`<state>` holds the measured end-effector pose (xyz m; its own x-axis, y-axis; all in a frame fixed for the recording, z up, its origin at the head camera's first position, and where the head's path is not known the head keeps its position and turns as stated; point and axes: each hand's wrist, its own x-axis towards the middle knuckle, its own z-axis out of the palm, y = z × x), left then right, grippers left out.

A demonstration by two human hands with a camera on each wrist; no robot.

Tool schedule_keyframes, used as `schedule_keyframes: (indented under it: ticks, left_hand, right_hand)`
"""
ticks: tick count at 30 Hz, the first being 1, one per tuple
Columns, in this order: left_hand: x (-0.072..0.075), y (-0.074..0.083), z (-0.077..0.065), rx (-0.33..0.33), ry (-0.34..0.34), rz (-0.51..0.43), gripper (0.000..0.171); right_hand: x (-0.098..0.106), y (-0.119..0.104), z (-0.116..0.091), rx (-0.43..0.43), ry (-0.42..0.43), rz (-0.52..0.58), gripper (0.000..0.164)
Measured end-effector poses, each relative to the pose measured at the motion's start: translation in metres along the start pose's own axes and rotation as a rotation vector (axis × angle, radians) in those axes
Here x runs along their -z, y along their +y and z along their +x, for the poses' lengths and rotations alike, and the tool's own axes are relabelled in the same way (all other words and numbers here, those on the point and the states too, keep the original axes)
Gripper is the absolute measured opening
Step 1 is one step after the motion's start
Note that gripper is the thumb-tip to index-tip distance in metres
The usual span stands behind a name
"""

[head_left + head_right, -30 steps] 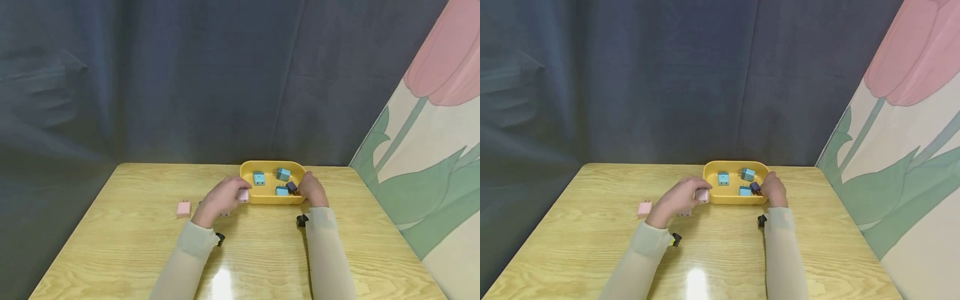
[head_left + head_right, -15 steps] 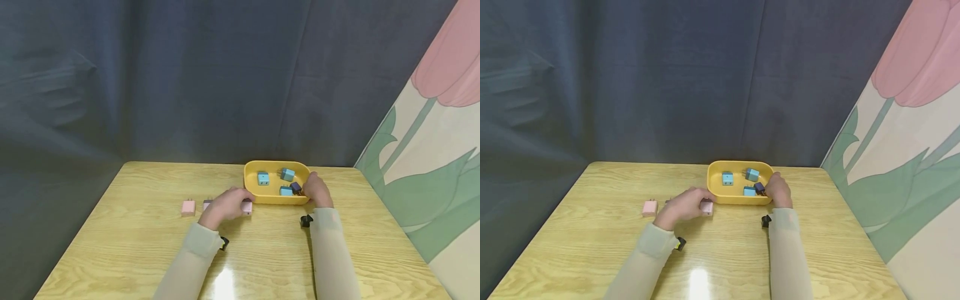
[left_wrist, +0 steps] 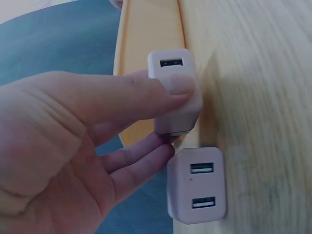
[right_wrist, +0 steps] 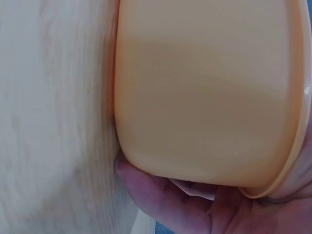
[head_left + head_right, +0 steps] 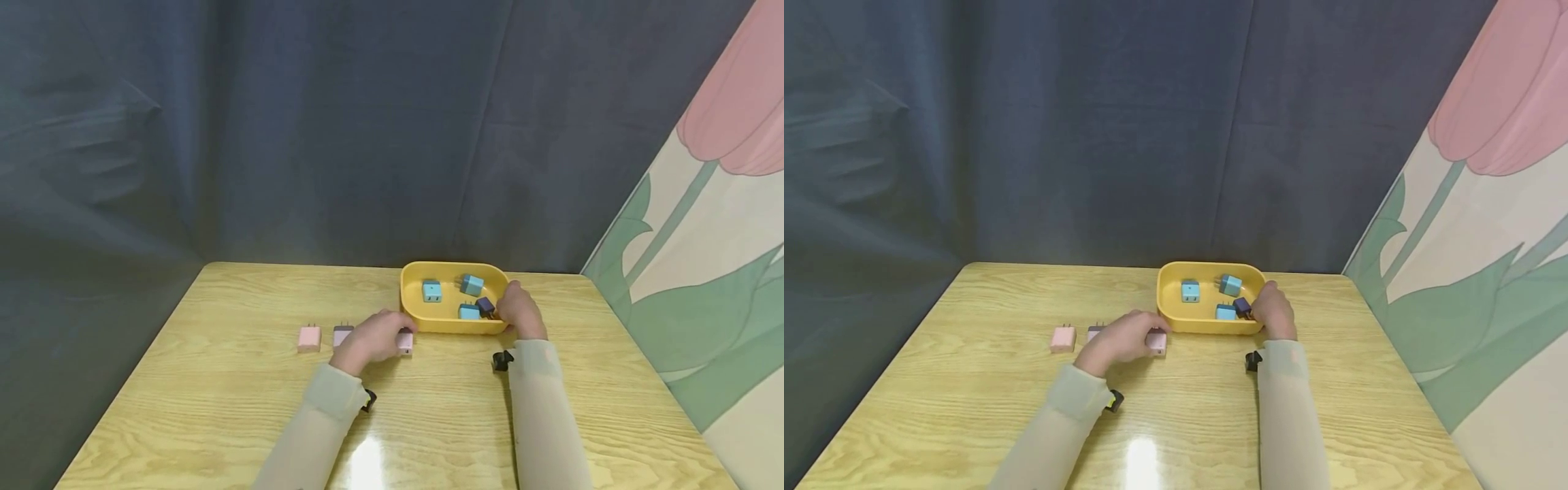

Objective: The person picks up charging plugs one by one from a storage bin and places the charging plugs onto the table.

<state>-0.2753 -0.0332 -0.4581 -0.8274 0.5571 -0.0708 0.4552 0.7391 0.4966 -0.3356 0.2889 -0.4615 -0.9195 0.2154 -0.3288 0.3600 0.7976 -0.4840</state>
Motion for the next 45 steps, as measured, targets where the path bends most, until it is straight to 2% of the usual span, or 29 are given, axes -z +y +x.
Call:
schedule_keyframes:
  ticks: [9,22,32,39,45]
  left_hand:
    - [-0.004,0.000,0.004,0.015,0.004,0.011,0.043]
    - [-0.008,-0.003,0.007,0.016,0.003,0.041,0.043]
    - [-0.007,-0.005,0.009,0.048,0.013,-0.011,0.051]
    - [-0.005,-0.006,0.008,0.036,0.013,-0.015,0.051]
    - [0.003,-0.008,0.005,0.030,0.021,-0.064,0.052]
  right_hand:
    - [0.001,0.000,0.000,0.019,0.000,-0.015,0.053]
    - [0.001,0.000,0.003,-0.011,-0.021,0.001,0.056]
    - [0.002,-0.001,0.003,0.000,-0.024,-0.007,0.057]
    - [0.002,-0.001,0.004,0.002,-0.025,-0.019,0.056]
    - [0.002,-0.001,0.003,0.008,-0.021,-0.015,0.055]
